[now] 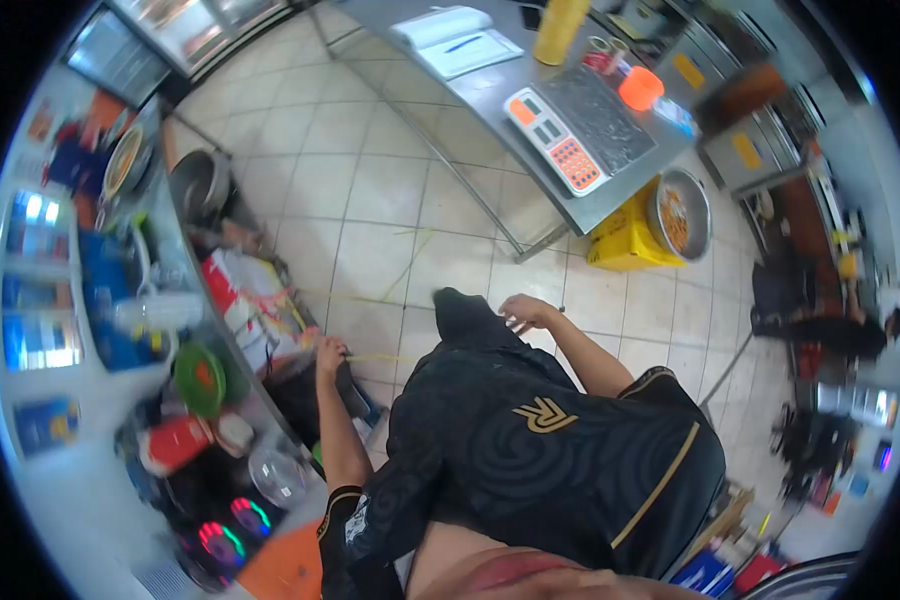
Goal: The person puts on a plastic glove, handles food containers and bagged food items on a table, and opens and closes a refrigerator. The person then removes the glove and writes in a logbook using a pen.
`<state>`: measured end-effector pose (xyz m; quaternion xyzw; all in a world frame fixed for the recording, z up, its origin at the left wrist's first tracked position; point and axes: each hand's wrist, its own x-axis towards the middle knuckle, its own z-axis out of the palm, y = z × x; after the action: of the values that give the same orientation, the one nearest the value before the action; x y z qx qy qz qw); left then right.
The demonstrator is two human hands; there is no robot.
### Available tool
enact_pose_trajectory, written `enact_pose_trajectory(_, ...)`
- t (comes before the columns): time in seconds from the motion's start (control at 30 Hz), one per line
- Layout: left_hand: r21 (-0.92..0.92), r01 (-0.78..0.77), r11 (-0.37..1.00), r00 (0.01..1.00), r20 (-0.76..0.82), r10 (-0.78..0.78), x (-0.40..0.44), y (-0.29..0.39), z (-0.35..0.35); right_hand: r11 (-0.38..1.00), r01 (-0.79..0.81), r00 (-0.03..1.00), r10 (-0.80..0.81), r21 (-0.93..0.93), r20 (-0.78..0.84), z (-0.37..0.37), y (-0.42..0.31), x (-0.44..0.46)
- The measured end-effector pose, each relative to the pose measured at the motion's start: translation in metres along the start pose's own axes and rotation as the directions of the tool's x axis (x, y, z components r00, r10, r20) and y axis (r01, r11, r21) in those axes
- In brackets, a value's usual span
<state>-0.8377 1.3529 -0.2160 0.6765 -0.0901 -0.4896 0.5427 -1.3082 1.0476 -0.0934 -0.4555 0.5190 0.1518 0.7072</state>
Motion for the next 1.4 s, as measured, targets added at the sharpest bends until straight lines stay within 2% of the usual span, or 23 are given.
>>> enact_pose_trajectory(0.03, -0.042, -0.066, 0.997, 0.997, -0.028, 0.065, 0.042, 0.030, 0.001, 0.997, -0.082, 0.996, 0.082, 0.004, 0.031, -0.002, -0.007, 0.004)
enact_pose_trajectory(0.13, 0.282, 0.076, 0.956, 0.996, 0.019, -0.084, 0.136, 0.126, 0.026, 0.897, 0.269, 0.960, -0.220, -0.350, 0.174, -0.019, -0.028, 0.009)
enact_pose_trajectory(0.23, 0.473, -0.363, 0.803, 0.906, 0.380, 0.186, 0.246, 0.110, 0.008, 0.902, 0.336, 0.923, -0.259, -0.270, 0.285, -0.044, -0.024, 0.047)
enact_pose_trajectory(0.27, 0.430, -0.065, 0.900, 0.969, 0.243, -0.046, 0.235, 0.141, 0.033, 0.946, 0.275, 0.935, -0.220, -0.174, 0.280, -0.049, -0.029, 0.055)
enact_pose_trajectory(0.3, 0.325, 0.232, 0.917, 0.958, 0.087, -0.273, 0.219, 0.177, 0.061, 0.975, 0.209, 0.945, -0.181, -0.077, 0.274, -0.053, -0.035, 0.062)
enact_pose_trajectory(0.33, 0.369, 0.291, 0.883, 0.919, 0.149, -0.365, 0.229, 0.186, 0.069, 0.993, 0.071, 0.970, -0.092, 0.097, 0.224, -0.047, -0.063, 0.050)
enact_pose_trajectory(0.4, 0.479, 0.328, 0.814, 0.854, 0.220, -0.472, 0.246, 0.201, 0.071, 0.925, -0.032, 0.987, -0.030, 0.378, 0.157, -0.035, -0.124, 0.011)
enact_pose_trajectory(0.53, 0.600, 0.267, 0.754, 0.807, 0.289, -0.516, 0.259, 0.228, 0.078, 0.675, -0.121, 0.965, -0.091, 0.728, 0.245, 0.006, -0.206, -0.031)
enact_pose_trajectory(0.57, 0.630, 0.276, 0.726, 0.794, 0.275, -0.542, 0.262, 0.247, 0.083, 0.753, 0.077, 0.987, -0.151, 0.653, 0.058, 0.020, -0.204, -0.018)
enact_pose_trajectory(0.63, 0.674, 0.273, 0.686, 0.771, 0.273, -0.575, 0.293, 0.267, 0.088, 0.843, 0.394, 0.910, -0.302, 0.366, -0.284, 0.052, -0.192, 0.006)
enact_pose_trajectory(0.7, 0.709, 0.256, 0.658, 0.746, 0.288, -0.601, 0.324, 0.281, 0.092, 0.454, 0.275, 0.961, -0.162, 0.847, -0.225, 0.073, -0.191, 0.022)
enact_pose_trajectory(0.77, 0.771, 0.279, 0.572, 0.724, 0.223, -0.653, 0.361, 0.290, 0.095, -0.048, 0.061, 0.998, 0.000, 0.997, -0.061, 0.091, -0.189, 0.044)
enact_pose_trajectory(0.9, 0.855, 0.184, 0.486, 0.716, 0.222, -0.662, 0.452, 0.308, 0.102, 0.152, 0.411, 0.910, -0.013, 0.899, -0.414, 0.134, -0.191, 0.066)
enact_pose_trajectory(1.0, 0.867, 0.126, 0.482, 0.758, 0.230, -0.610, 0.491, 0.336, 0.123, 0.624, 0.166, 0.977, 0.003, 0.764, -0.215, 0.109, -0.158, 0.051)
enact_pose_trajectory(1.07, 0.871, 0.118, 0.478, 0.767, 0.226, -0.601, 0.503, 0.357, 0.144, 0.963, 0.175, 0.975, -0.139, 0.207, -0.176, 0.022, -0.196, -0.005)
enact_pose_trajectory(1.1, 0.872, 0.116, 0.476, 0.771, 0.223, -0.596, 0.508, 0.365, 0.156, 0.975, 0.195, 0.966, -0.209, -0.104, -0.155, -0.022, -0.216, -0.034)
enact_pose_trajectory(1.13, 0.884, 0.117, 0.453, 0.761, 0.213, -0.613, 0.513, 0.370, 0.163, 0.963, 0.271, 0.881, -0.241, 0.015, -0.408, -0.066, -0.216, -0.059)
enact_pose_trajectory(1.17, 0.893, 0.115, 0.435, 0.751, 0.208, -0.627, 0.521, 0.372, 0.173, 0.890, 0.278, 0.779, 0.011, 0.361, -0.628, -0.111, -0.259, -0.097)
enact_pose_trajectory(1.2, 0.902, 0.116, 0.416, 0.741, 0.200, -0.641, 0.524, 0.374, 0.183, 0.878, 0.297, 0.576, 0.149, 0.376, -0.804, -0.153, -0.274, -0.119)
enact_pose_trajectory(1.23, 0.902, 0.109, 0.417, 0.749, 0.201, -0.631, 0.519, 0.375, 0.191, 0.888, 0.439, 0.357, -0.031, 0.139, -0.934, -0.204, -0.266, -0.125)
enact_pose_trajectory(1.27, 0.902, 0.098, 0.420, 0.756, 0.207, -0.621, 0.515, 0.377, 0.208, 0.805, 0.564, 0.242, 0.053, 0.185, -0.969, -0.251, -0.278, -0.136)
enact_pose_trajectory(1.33, 0.889, 0.113, 0.444, 0.763, 0.209, -0.612, 0.501, 0.386, 0.241, 0.832, 0.554, 0.105, -0.073, -0.003, -0.992, -0.361, -0.264, -0.136)
enact_pose_trajectory(1.4, 0.859, 0.176, 0.481, 0.760, 0.193, -0.621, 0.471, 0.401, 0.269, 0.836, 0.548, 0.085, -0.065, -0.008, -0.994, -0.479, -0.233, -0.108)
